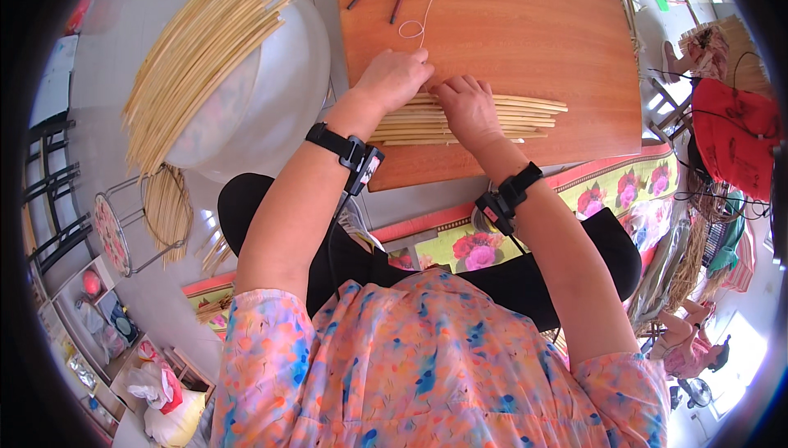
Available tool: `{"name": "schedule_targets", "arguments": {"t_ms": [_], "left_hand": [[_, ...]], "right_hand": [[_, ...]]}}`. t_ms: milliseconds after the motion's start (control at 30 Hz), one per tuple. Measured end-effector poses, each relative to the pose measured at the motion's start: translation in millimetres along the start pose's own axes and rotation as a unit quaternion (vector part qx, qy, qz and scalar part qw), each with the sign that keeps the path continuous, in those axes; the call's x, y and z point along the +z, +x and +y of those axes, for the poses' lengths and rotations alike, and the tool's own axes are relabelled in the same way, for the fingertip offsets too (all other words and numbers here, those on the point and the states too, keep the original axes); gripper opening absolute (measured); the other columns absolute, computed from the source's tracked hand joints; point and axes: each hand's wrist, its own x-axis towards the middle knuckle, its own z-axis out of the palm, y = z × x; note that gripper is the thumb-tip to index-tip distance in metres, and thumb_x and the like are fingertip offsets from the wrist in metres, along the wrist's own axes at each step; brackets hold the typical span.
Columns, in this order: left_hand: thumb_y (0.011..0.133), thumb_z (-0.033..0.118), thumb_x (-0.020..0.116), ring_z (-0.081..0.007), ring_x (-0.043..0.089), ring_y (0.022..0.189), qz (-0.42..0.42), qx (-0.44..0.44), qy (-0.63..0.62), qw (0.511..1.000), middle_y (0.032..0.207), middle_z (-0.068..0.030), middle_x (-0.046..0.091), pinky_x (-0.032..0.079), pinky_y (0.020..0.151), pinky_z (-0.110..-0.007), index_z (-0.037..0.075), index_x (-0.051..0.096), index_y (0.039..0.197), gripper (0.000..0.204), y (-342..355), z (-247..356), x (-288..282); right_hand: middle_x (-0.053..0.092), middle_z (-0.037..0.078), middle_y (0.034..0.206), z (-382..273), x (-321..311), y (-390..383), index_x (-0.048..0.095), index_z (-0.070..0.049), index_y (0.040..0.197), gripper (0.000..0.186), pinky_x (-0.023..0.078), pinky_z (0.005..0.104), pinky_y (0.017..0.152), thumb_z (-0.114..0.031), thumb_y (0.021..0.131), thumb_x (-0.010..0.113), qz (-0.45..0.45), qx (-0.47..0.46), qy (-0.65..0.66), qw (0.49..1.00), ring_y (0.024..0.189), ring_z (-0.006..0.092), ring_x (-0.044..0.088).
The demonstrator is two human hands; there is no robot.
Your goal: The person aligns a bundle of thin wooden rods on a table, picks up individual rods, and ties them together using a thin white string while occasionally using a pair of pliers.
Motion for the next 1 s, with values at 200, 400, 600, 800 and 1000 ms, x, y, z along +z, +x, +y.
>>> {"name": "schedule_targets", "arguments": {"t_ms": [200,400,600,800,1000], "left_hand": [[0.078,0.014,0.065,-0.0249,0.063,0.080,0.038,0.001,0.038,0.999,0.083,-0.0041,0.058,0.043,0.066,-0.042,0.010,0.061,0.076,0.006,2.3,5.6,-0.5],[0.080,0.015,0.061,-0.0252,0.065,0.080,0.055,-0.051,0.055,0.996,0.081,-0.0037,0.062,0.045,0.066,-0.043,0.012,0.062,0.077,0.005,0.1,7.2,5.0],[0.079,0.015,0.064,-0.0287,0.066,0.081,-0.008,-0.075,0.040,0.996,0.084,-0.0066,0.066,0.050,0.067,-0.044,0.011,0.064,0.081,0.004,0.0,3.9,4.5],[0.078,0.013,0.065,-0.0317,0.065,0.081,0.007,-0.074,0.011,0.997,0.084,-0.0091,0.065,0.051,0.067,-0.045,0.009,0.063,0.081,0.005,-1.5,3.8,5.7],[0.078,0.012,0.065,-0.0342,0.064,0.079,0.013,-0.068,-0.018,0.997,0.083,-0.0102,0.065,0.050,0.065,-0.045,0.008,0.062,0.080,0.005,-2.6,4.9,3.3]], "right_hand": [[0.062,-0.001,0.093,4.5,-0.8,-0.5,0.068,-0.019,0.098,0.024,0.044,0.0391,0.084,-0.009,0.079,0.058,-0.008,-0.001,0.014,1.000,0.096,0.0212,0.058],[0.063,-0.002,0.094,7.0,-6.7,2.5,0.069,-0.019,0.100,0.025,0.044,0.0386,0.087,-0.010,0.080,0.057,-0.031,-0.012,0.024,0.999,0.099,0.0210,0.057],[0.063,0.001,0.099,-1.7,-10.3,-0.6,0.068,-0.018,0.101,0.029,0.044,0.0393,0.087,-0.004,0.078,0.057,-0.078,0.017,0.013,0.997,0.101,0.0225,0.057],[0.061,0.003,0.100,-7.0,-9.6,-2.9,0.067,-0.014,0.102,0.029,0.044,0.0402,0.085,-0.003,0.077,0.057,-0.019,0.006,0.029,0.999,0.100,0.0237,0.058],[0.061,0.002,0.099,-14.2,-4.3,-4.6,0.066,-0.014,0.100,0.024,0.045,0.0401,0.082,-0.006,0.079,0.059,-0.014,0.003,0.007,1.000,0.098,0.0236,0.058]]}}
